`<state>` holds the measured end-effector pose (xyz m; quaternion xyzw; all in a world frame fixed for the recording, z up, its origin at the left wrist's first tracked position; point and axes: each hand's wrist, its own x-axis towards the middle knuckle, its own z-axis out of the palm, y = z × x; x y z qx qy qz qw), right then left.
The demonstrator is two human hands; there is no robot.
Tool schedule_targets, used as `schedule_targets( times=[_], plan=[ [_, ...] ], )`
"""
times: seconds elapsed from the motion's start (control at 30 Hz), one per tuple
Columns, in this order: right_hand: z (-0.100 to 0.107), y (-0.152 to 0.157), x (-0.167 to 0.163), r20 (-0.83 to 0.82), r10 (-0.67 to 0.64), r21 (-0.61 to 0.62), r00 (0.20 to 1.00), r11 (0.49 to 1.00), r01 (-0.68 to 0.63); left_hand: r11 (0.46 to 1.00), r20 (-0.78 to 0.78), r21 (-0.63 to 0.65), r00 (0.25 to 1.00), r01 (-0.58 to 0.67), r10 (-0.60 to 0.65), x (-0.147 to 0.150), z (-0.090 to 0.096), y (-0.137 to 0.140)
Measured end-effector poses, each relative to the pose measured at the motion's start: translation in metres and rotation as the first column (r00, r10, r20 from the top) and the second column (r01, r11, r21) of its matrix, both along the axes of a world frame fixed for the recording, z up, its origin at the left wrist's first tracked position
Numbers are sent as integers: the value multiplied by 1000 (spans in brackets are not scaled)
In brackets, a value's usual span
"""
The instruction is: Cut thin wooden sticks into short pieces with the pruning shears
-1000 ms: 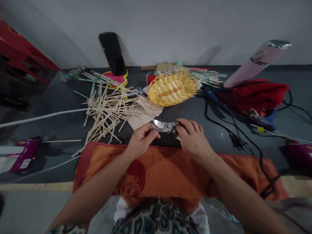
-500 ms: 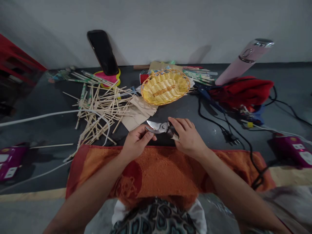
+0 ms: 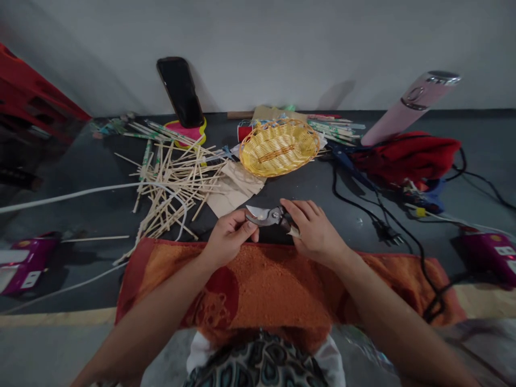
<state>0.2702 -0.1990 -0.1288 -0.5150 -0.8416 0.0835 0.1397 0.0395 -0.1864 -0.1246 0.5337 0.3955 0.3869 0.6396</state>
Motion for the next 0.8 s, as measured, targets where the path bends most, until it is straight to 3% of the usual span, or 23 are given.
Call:
schedule_targets(
  times=[0.17, 0.47, 0.8],
  plan=[
    [0, 1, 2, -10, 19, -11, 1000, 1000, -20, 989, 122, -107, 988, 105, -91, -1, 0, 1],
    [-1, -1, 3, 30, 9, -51, 1000, 999, -7, 986, 103, -155, 993, 63, -48, 1, -6, 1],
    [3, 2, 5, 18, 10, -65, 1000, 998, -9, 998, 37, -58, 999, 11, -8, 3, -1, 1]
  ],
)
